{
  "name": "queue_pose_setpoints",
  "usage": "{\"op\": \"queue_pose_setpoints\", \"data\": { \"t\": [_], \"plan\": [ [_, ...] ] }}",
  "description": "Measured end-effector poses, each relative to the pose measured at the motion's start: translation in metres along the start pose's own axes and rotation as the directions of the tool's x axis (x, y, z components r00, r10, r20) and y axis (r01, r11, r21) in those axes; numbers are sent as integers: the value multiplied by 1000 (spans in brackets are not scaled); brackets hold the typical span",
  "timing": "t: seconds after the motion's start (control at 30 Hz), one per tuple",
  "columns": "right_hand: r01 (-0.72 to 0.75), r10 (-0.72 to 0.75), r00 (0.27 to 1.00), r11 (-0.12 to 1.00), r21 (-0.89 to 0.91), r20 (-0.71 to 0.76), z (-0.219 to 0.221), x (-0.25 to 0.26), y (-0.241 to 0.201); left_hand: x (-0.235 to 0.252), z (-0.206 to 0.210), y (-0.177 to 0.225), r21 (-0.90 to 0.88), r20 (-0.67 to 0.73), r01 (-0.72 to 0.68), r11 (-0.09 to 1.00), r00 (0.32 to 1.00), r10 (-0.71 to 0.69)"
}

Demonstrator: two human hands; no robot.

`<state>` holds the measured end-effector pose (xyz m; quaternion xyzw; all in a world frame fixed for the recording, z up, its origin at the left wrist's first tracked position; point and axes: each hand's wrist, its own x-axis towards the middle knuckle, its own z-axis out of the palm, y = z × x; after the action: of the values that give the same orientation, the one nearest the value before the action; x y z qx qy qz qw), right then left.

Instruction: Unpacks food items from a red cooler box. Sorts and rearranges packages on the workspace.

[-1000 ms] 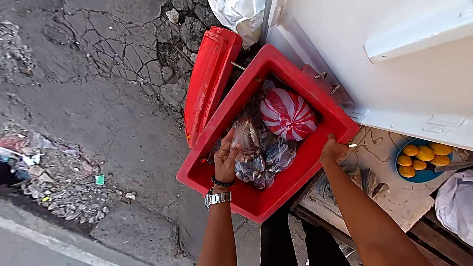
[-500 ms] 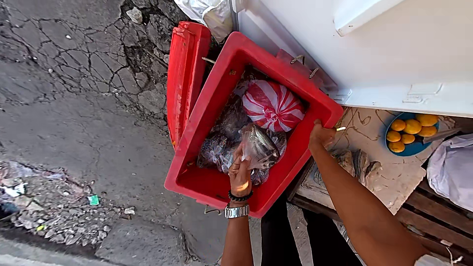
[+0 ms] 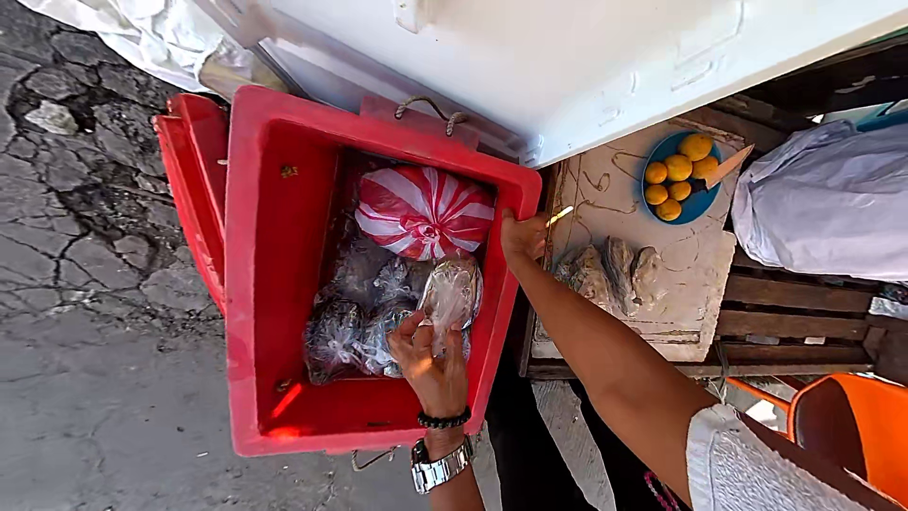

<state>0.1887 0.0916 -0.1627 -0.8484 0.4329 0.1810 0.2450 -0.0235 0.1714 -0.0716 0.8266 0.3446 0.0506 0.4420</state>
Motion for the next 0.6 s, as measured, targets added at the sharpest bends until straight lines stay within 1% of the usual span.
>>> {"op": "queue_pose_setpoints", "data": {
  "t": [0.07, 0.13, 0.17, 0.23, 0.3, 0.37, 0.43, 0.5, 0.6],
  "plan": [
    [69, -85, 984, 992, 104, 156, -13, 4, 11, -10, -2, 21, -30, 3, -27, 999, 1000, 28],
    [147, -210, 921, 967, 206, 329, -38, 3, 28, -16, -3, 42, -35, 5, -68, 997, 998, 69],
    [198, -276, 891, 951, 238, 361, -57, 0, 40, -20, -2, 52, -26, 10, -91, 995, 996, 92],
    [303, -401, 841, 905, 300, 363, -102, -7, 64, -26, 6, 73, -13, 40, -154, 988, 987, 155],
    [330, -471, 798, 863, 382, 376, -146, -13, 94, -28, 20, 95, -9, 77, -222, 975, 972, 222],
    [258, -451, 775, 865, 430, 443, -181, -15, 129, -26, 37, 116, -47, 119, -251, 967, 959, 255],
    [184, -395, 769, 890, 418, 502, -209, -19, 164, -18, 55, 136, -74, 164, -271, 960, 946, 280],
    [161, -359, 770, 910, 382, 528, -232, -20, 196, -5, 74, 153, -80, 219, -281, 956, 931, 292],
    [168, -335, 778, 926, 338, 532, -254, -18, 239, 17, 110, 170, -14, 351, -320, 947, 885, 304]
  ]
}}
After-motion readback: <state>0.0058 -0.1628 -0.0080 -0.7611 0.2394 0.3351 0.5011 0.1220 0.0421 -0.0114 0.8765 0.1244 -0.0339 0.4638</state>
